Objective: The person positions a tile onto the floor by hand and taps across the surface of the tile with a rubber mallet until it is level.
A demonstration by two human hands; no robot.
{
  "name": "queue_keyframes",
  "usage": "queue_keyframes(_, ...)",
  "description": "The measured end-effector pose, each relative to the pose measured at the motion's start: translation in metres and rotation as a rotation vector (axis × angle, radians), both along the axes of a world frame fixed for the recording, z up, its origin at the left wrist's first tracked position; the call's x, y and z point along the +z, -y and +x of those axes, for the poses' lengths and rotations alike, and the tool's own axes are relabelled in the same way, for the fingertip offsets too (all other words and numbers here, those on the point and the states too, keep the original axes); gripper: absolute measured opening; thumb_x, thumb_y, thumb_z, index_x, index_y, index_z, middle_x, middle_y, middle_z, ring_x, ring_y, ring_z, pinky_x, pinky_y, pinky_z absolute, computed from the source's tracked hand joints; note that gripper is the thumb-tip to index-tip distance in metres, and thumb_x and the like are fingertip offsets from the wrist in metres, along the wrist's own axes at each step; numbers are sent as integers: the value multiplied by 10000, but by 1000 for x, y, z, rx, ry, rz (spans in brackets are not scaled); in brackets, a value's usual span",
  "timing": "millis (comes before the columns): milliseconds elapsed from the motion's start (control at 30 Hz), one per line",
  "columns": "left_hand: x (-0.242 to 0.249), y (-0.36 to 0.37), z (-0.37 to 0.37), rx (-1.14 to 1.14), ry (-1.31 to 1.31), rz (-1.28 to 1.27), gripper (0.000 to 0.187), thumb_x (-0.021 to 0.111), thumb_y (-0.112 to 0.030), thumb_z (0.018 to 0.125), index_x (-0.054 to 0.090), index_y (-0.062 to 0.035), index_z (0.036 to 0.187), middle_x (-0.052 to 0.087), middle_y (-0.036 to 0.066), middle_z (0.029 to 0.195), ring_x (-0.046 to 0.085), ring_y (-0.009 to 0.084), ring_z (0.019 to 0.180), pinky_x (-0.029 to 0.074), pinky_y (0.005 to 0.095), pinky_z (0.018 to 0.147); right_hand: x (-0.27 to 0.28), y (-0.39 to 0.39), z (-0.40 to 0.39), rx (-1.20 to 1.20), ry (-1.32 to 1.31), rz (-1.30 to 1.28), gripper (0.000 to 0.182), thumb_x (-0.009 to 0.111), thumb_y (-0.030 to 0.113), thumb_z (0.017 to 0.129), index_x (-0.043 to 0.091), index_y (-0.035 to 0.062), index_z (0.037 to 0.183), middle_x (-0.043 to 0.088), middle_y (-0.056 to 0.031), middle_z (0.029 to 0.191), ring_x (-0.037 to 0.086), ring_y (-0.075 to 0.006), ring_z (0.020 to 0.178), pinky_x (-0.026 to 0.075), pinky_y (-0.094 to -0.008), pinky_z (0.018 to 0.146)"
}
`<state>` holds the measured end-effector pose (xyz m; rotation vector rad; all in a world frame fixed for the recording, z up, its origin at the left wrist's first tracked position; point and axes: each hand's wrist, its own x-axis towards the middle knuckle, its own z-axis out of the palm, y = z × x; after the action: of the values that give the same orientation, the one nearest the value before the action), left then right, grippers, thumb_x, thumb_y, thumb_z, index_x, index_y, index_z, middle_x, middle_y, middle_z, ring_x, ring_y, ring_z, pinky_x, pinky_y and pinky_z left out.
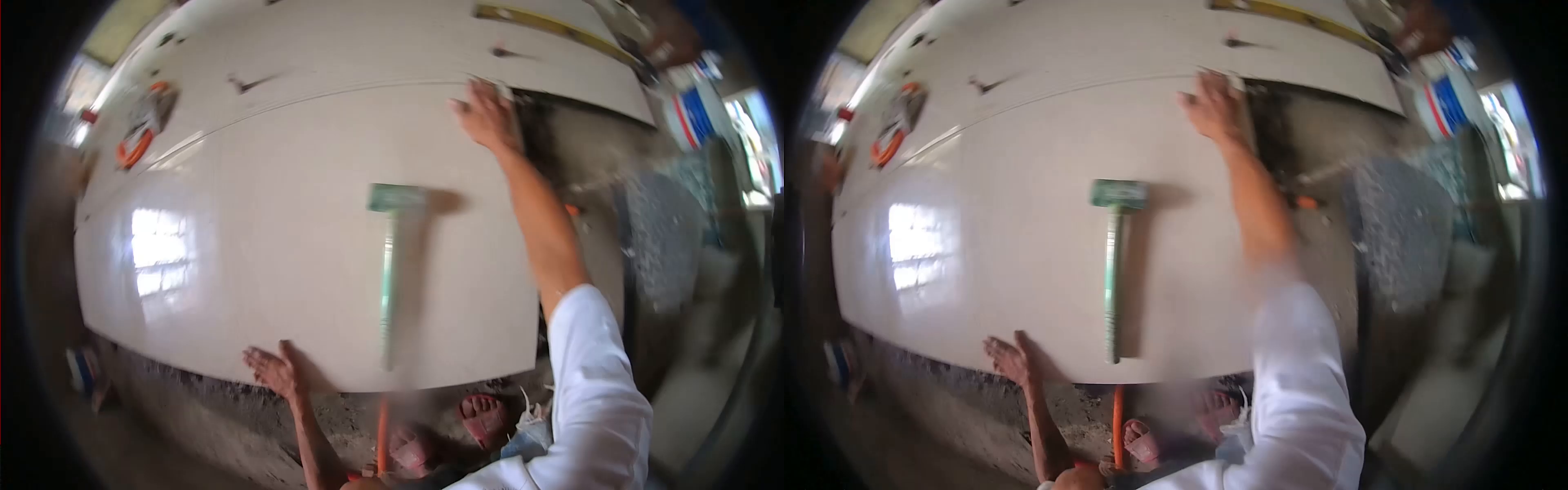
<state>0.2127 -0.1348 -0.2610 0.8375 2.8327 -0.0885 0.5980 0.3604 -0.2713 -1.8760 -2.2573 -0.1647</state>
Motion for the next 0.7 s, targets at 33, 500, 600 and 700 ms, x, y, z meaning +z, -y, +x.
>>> queue_keyframes(33, 6, 4, 0, 30, -2, -15, 997, 240, -742, 914, 72, 28, 1525, 57, 223, 1600, 41, 365, 1486, 69, 531, 1172, 7, 4, 1, 1, -85, -68, 714, 395, 581, 963, 373, 75, 1466, 322, -153, 1541, 247, -279, 1452, 218, -474, 1157)
queue_keyframes(500, 8, -154, -54, -240, 39, 191, 838, 352, -634, 944, 185, -63, 1533, 147, 124, 1611, 54, 367, 1487, 48, 687, 1104, -8, -3, 0, -14, 66, -58, 685, 313, 571, 994, 267, 137, 1521, 274, -75, 1574, 227, -254, 1459, 198, -484, 1155)
queue_keyframes(600, 7, -236, -71, -304, 38, 281, 845, 339, -649, 939, 197, -62, 1530, 158, 122, 1608, 64, 372, 1484, 50, 694, 1101, 0, 1, -3, -8, 71, -64, 679, 320, 562, 995, 267, 135, 1521, 267, -74, 1578, 234, -254, 1457, 201, -481, 1153)
queue_keyframes(700, 8, -299, -75, -337, 6, 257, 859, 322, -669, 933, 208, -60, 1527, 173, 111, 1606, 70, 367, 1482, 54, 690, 1105, 2, 1, -2, 13, 34, -51, 672, 342, 548, 995, 284, 125, 1514, 276, -80, 1574, 245, -265, 1451, 209, -482, 1150)
